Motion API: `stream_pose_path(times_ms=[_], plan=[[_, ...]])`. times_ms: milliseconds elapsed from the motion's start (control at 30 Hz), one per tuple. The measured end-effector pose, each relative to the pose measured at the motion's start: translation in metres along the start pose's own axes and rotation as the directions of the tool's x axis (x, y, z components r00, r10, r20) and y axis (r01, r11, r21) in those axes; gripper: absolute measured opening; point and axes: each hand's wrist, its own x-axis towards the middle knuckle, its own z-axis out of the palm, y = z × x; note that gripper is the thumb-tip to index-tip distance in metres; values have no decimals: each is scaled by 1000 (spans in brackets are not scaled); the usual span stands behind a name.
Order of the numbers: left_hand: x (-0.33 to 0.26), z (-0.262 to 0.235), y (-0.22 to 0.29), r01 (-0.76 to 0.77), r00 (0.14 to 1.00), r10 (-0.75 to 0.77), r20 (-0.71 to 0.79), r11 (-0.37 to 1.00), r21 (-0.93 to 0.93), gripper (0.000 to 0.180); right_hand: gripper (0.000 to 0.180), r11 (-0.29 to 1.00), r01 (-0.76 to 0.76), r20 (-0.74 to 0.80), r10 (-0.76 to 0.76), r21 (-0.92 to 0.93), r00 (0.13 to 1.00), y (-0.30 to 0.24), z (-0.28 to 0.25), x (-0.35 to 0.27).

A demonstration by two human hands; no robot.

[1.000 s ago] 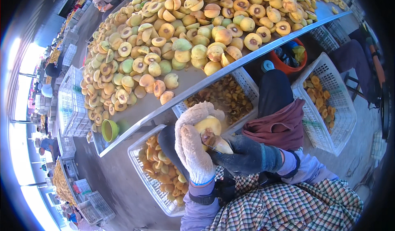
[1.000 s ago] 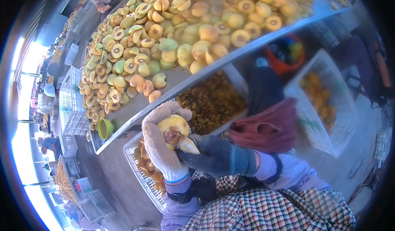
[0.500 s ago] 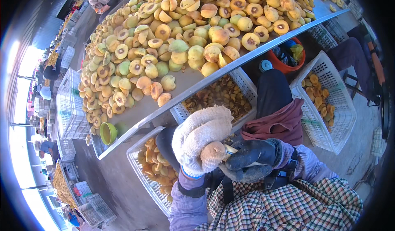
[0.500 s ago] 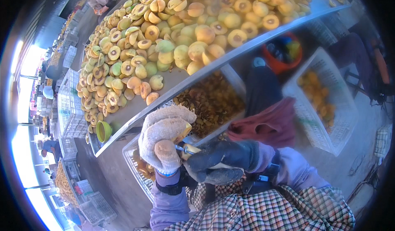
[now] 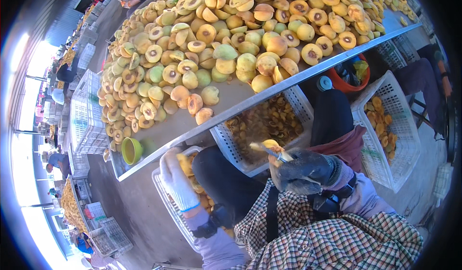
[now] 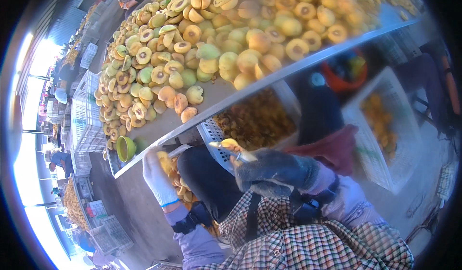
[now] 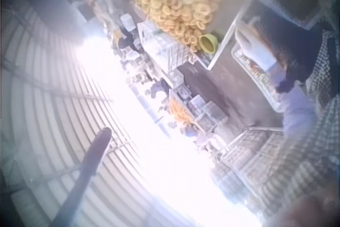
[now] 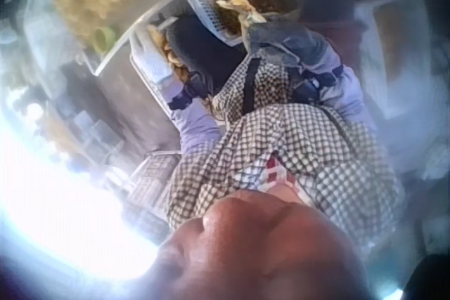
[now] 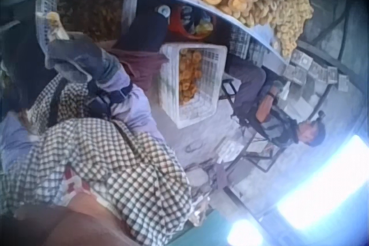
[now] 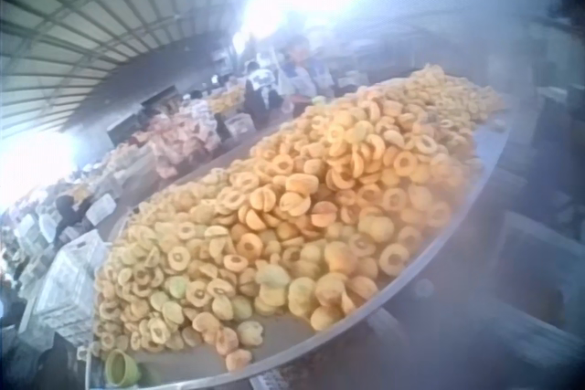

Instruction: The person halves and pits fruit using a small tool, placing the pitted halves into a white crate and the pits into a central container.

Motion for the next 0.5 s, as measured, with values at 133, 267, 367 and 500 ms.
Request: stream_pose_path(times_ms=[133,267,367,500], plan=[[25,3,-19,-434,901,359,243,730,529,24,35,947,-156,-314,64,-279,947,0,-3,18],[76,69,-9,-271,949,94,302,733,624,50,32,929,-60,-260,-40,-364,965,13,-5,23],[102,101,-17,-298,954,106,279,419,858,57,29,932,8,-264,-111,-362,958,13,0,25],[119,90,-40,-149,936,72,343,968,202,48,27,859,166,-194,-291,-483,937,23,-9,28]])
